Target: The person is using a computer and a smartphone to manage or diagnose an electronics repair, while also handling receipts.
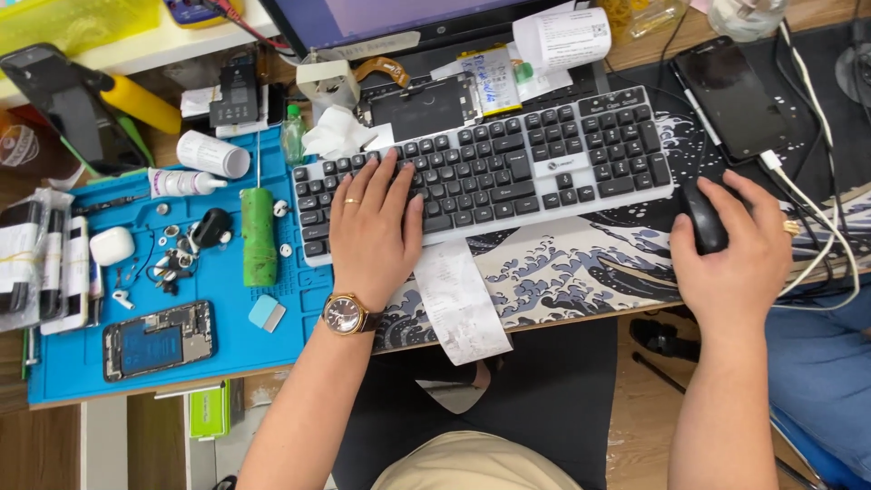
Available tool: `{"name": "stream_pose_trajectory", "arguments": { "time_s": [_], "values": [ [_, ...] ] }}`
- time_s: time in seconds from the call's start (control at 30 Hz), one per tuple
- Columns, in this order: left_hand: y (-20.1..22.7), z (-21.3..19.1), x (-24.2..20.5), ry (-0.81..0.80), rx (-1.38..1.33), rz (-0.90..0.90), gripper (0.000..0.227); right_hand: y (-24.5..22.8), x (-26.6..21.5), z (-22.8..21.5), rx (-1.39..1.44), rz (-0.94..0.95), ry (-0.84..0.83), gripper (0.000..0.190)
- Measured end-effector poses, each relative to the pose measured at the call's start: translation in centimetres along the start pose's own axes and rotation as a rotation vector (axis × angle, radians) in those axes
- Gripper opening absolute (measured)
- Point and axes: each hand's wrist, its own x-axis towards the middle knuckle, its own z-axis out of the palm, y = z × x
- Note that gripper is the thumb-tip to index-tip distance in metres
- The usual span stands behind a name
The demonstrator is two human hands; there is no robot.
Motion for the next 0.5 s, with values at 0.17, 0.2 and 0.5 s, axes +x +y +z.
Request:
{"name": "stream_pose_trajectory", "arguments": {
  "time_s": [0.17, 0.2, 0.5],
  "values": [
    [-0.09, 0.20, -0.13, 0.013, -0.013, -0.016, 0.039, 0.33, -0.23, 0.23, 0.027, -0.029, -0.003, 0.037],
    [-0.05, 0.23, -0.11, 0.015, -0.022, -0.017, 0.039, 0.37, -0.23, 0.22, 0.031, -0.021, -0.001, 0.037],
    [-0.11, 0.51, -0.22, 0.028, -0.021, -0.045, 0.040, 0.68, -0.33, 0.28, 0.036, -0.050, 0.002, 0.037]
  ]
}}
